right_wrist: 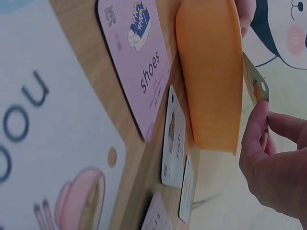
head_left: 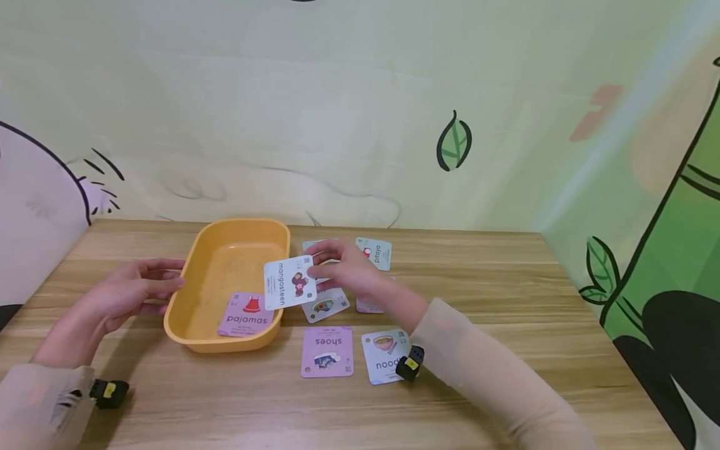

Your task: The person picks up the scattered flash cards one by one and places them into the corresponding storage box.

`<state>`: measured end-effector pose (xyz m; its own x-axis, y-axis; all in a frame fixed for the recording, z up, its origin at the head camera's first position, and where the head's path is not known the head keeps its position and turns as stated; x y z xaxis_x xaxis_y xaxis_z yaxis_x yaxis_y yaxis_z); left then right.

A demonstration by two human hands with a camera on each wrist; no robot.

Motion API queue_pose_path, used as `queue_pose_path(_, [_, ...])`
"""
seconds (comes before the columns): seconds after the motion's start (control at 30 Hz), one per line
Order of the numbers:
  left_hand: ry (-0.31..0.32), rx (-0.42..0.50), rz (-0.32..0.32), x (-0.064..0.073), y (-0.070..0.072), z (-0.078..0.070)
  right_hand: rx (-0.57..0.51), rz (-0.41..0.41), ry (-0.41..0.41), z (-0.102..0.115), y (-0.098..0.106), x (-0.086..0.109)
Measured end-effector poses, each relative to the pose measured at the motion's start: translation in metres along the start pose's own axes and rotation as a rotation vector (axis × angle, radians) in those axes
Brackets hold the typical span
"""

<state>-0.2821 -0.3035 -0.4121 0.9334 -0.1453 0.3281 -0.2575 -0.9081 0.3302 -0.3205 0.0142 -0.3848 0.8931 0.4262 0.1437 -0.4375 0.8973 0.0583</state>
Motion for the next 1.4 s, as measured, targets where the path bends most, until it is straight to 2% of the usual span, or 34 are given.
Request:
queue_pose_path(0.13, [-0.004, -0.002, -0.001, 0.0, 0.0, 0.001, -0.023, -0.001, -0.008, -0.004, -0.012, -0.002])
queue_pose_path(0.43, [-0.018, 0.004, -0.004, -0.001, 0.001, 0.001, -0.023, 0.011, 0.029, -0.006, -0.038, -0.006])
queue_pose_path(0.63, [-0.019, 0.013, 0.001, -0.001, 0.002, 0.001, 0.047, -0.005, 0.038, -0.006, -0.043, -0.006])
queue_pose_path(0.8, [-0.019, 0.021, 0.004, -0.001, 0.001, 0.002, 0.103, -0.002, 0.076, -0.004, -0.041, -0.005])
queue_pose_path(0.9, [-0.018, 0.025, 0.005, -0.001, 0.002, 0.001, 0.212, 0.019, 0.12, -0.002, -0.041, -0.003])
queue_pose_path(1.07, [-0.036, 0.037, 0.011, -0.002, 0.001, 0.0, 0.511, 0.077, 0.243, 0.007, -0.047, 0.001])
queue_pose_path(1.17, [-0.042, 0.041, 0.008, -0.002, 0.001, 0.0, 0.631, 0.103, 0.309, 0.012, -0.051, 0.004])
queue_pose_path(1.23, [-0.042, 0.039, 0.009, -0.002, 0.001, 0.0, 0.674, 0.122, 0.323, 0.012, -0.054, 0.005])
queue_pose_path(1.4, [-0.033, 0.039, 0.007, -0.002, 0.0, 0.0, 0.759, 0.174, 0.29, 0.007, -0.057, 0.009])
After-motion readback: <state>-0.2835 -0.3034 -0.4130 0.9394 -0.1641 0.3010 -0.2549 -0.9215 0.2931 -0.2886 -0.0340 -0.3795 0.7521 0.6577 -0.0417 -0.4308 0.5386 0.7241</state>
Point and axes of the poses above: each hand's wrist, its own x-axis away from the middle knuckle, its own y-axis out of the back of the hand, z = x × y, the point moved 9 cm from there along -x, towards the middle knuckle, and after that the axes turned 3 degrees about -z, right-handed, at the moved point
